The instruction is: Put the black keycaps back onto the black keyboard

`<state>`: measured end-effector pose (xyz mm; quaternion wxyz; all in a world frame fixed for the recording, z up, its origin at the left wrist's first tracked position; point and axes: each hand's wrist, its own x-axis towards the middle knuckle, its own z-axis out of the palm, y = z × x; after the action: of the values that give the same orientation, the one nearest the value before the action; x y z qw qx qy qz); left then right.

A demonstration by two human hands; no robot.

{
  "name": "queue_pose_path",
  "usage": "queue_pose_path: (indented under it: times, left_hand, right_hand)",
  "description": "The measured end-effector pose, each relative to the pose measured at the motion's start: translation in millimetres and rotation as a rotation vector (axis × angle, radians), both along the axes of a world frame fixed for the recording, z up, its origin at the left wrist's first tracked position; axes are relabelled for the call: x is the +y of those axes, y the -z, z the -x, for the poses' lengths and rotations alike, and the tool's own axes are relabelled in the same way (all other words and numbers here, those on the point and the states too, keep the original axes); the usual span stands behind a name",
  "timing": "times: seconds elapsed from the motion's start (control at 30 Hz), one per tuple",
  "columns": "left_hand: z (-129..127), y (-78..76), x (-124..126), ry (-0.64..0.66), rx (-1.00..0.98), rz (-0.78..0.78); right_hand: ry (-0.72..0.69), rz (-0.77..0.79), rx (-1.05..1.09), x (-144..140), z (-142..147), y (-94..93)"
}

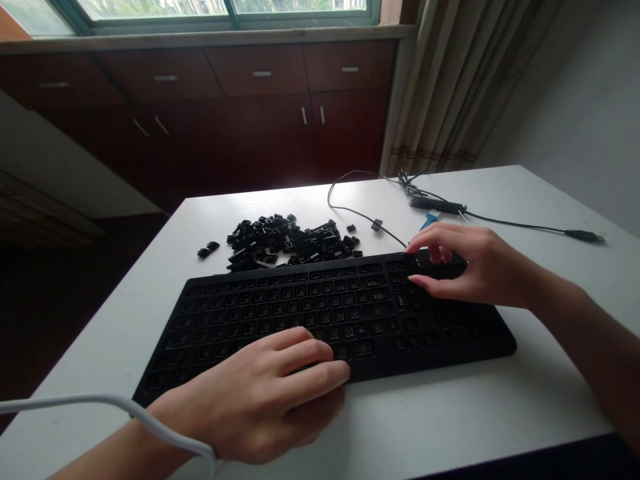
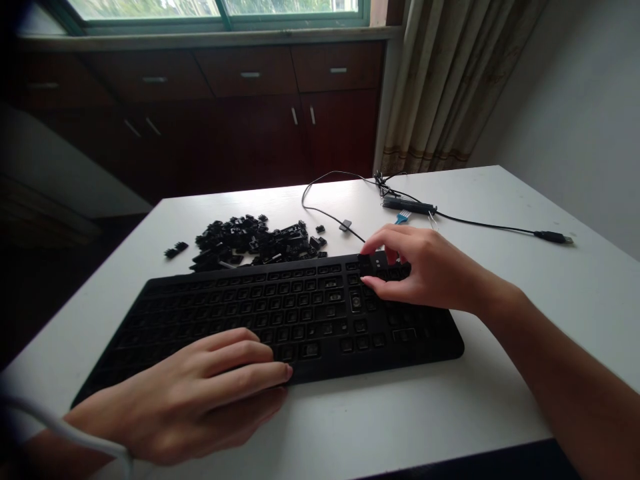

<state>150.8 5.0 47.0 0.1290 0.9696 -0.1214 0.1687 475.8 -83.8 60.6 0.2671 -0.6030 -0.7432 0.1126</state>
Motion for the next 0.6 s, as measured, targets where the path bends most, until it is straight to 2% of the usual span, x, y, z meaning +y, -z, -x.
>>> queue_pose_path:
  times: [0.07, 0.13, 0.2, 0.27, 0.37, 0.6]
  left_hand:
    - [-0.3, -0.4, -0.1, -0.001, -0.002, 0.005]
    - [-0.8, -0.9, -0.2, 0.003, -0.010, 0.001]
    - [-1.5, -1.7, -0.4, 0.001, -0.017, 0.007]
    - [-2.1, -2.5, -0.7, -0.016, -0.018, 0.017]
    - [-2.5, -3.3, -1.1, -0.026, -0.017, 0.031]
    - [-2.4, -3.8, -1.4, -0.021, -0.005, 0.072]
  right_hand:
    - [0.046, 0.091, 0.267, 1.4, 4.3, -1.4]
    - [0.108, 0.185, 0.645, 4.3, 9.0, -1.9]
    - [0.178, 0.230, 1.011, 8.1, 12.8, -1.7]
    - [0.245, 0.244, 1.259, 11.6, 14.5, -1.2]
    - [0.300, 0.274, 1.414, 14.2, 13.7, -0.5]
    - [0.262, 0.277, 1.467, 11.5, 10.0, 0.3]
